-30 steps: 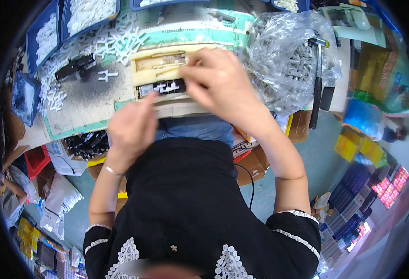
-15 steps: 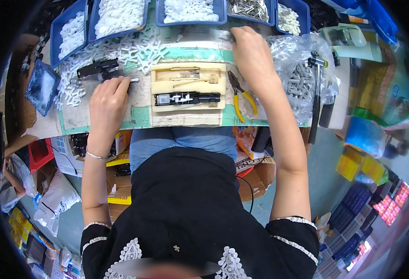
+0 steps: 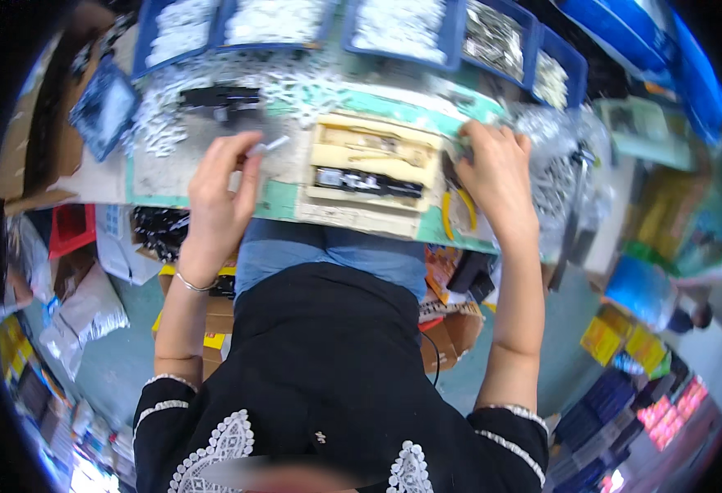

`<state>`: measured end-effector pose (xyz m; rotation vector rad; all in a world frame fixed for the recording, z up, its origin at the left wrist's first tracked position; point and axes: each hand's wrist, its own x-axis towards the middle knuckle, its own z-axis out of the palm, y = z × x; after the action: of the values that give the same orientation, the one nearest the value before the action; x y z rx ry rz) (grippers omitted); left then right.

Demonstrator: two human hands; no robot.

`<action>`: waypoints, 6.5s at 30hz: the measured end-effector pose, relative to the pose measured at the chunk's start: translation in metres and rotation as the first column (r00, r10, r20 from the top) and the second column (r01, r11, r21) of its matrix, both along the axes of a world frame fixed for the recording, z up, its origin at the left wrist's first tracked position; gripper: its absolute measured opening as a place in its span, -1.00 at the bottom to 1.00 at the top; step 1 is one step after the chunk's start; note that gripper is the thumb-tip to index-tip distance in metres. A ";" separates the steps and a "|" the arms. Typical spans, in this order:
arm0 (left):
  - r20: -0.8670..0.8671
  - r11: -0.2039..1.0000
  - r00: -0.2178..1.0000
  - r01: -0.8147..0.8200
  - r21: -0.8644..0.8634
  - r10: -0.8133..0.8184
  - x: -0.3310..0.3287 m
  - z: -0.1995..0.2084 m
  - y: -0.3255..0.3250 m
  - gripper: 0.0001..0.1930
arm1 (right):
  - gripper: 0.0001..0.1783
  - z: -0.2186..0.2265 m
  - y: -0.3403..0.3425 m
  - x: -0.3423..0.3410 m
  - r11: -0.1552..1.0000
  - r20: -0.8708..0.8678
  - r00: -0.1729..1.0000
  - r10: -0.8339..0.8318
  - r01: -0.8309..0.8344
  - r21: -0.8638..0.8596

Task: The person assembles small plastic components, pins, and brackets from bins using a manual screwdriver and pliers.

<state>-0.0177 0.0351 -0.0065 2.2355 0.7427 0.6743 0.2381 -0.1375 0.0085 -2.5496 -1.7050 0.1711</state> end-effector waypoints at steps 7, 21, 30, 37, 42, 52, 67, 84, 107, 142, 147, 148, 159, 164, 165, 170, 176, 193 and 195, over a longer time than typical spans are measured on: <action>0.084 0.956 0.974 -0.223 0.189 0.211 -0.057 0.033 0.058 -0.80 | -0.81 -0.002 -0.008 0.005 0.980 -0.229 0.957 -0.179 0.195 0.049; -0.366 0.774 0.884 0.008 0.634 0.291 -0.087 0.005 0.199 -0.93 | -0.75 -0.012 -0.014 0.022 0.740 -0.820 0.547 -0.171 0.620 0.259; -0.199 0.889 0.955 -0.112 0.443 0.219 -0.079 0.051 0.156 -0.91 | -0.68 0.016 -0.011 0.000 0.732 -0.899 0.437 -0.008 0.615 0.293; 0.316 0.851 0.937 0.042 -0.523 0.149 -0.032 0.050 0.062 -0.88 | -0.66 0.040 0.033 -0.068 0.758 -0.873 0.364 0.324 0.453 0.470; 0.439 0.725 0.893 0.235 -0.647 0.102 -0.002 0.044 0.018 -0.88 | -0.67 0.037 0.042 -0.090 0.738 -0.861 0.280 0.425 0.444 0.508; 0.479 0.885 0.875 0.274 -0.377 -0.067 0.019 0.022 -0.018 -0.88 | -0.69 0.030 0.018 -0.094 0.758 -0.903 0.271 0.332 0.493 0.427; -0.058 0.839 0.921 0.376 0.392 -0.386 0.033 -0.029 -0.051 -0.71 | -0.69 -0.011 -0.045 -0.062 0.847 -0.495 0.868 0.037 0.235 0.476; -0.058 0.810 0.958 0.270 0.521 -0.282 0.040 -0.037 -0.062 -0.69 | -0.71 -0.021 -0.041 -0.048 0.902 -0.283 0.958 0.039 0.088 0.423; -0.218 0.827 0.968 0.224 0.515 -0.126 0.015 0.012 0.065 -0.82 | -0.77 0.015 0.015 -0.082 0.830 -0.562 0.806 0.185 0.178 0.528; -0.052 0.828 0.872 0.479 0.291 -0.486 0.048 -0.020 -0.034 -0.71 | -0.61 -0.018 -0.105 0.112 0.779 0.499 0.648 -0.575 0.620 0.093; -0.043 0.805 0.856 0.501 0.317 -0.516 0.053 -0.017 -0.046 -0.71 | -0.64 -0.008 -0.111 0.117 0.676 0.505 0.589 -0.631 0.737 -0.016; -0.098 0.796 0.869 0.484 0.364 -0.485 0.054 -0.018 -0.048 -0.72 | -0.64 -0.009 -0.108 0.121 0.718 0.500 0.623 -0.601 0.696 -0.003; -0.343 0.654 0.879 0.475 0.588 -0.330 0.057 -0.010 -0.062 -0.80 | -0.80 0.029 -0.056 -0.064 0.888 -0.233 0.972 -0.030 0.133 0.439; -0.391 0.617 0.866 0.497 0.610 -0.311 0.060 -0.010 -0.065 -0.84 | -0.79 0.023 -0.053 -0.072 0.744 -0.414 0.902 -0.125 0.361 0.563; -0.393 0.619 0.866 0.497 0.607 -0.310 0.059 -0.011 -0.066 -0.84 | -0.75 0.016 -0.056 -0.074 0.727 -0.367 0.928 -0.063 0.295 0.620; -0.249 0.602 0.907 0.414 0.683 -0.341 0.061 -0.017 -0.065 -0.93 | -0.74 0.010 -0.054 -0.075 0.869 -0.454 0.869 -0.195 0.368 0.330; -0.247 0.551 0.922 0.377 0.744 -0.298 0.059 -0.023 -0.069 -0.91 | -0.51 -0.008 -0.052 -0.087 0.947 -0.270 0.963 -0.004 0.091 0.309; -0.114 0.832 0.948 0.314 0.458 -0.296 0.041 -0.015 -0.082 -0.70 | -0.80 0.012 -0.047 -0.066 0.885 -0.437 0.867 -0.241 0.381 0.268; -0.155 0.860 0.947 0.321 0.396 -0.282 0.028 -0.025 -0.097 -0.74 | -0.84 0.027 -0.034 -0.074 0.811 -0.571 0.785 -0.240 0.485 0.326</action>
<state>0.0104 -0.0622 -0.0311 2.7137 0.2863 0.6185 0.1639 -0.1714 0.0351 -2.1584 -0.8858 0.3324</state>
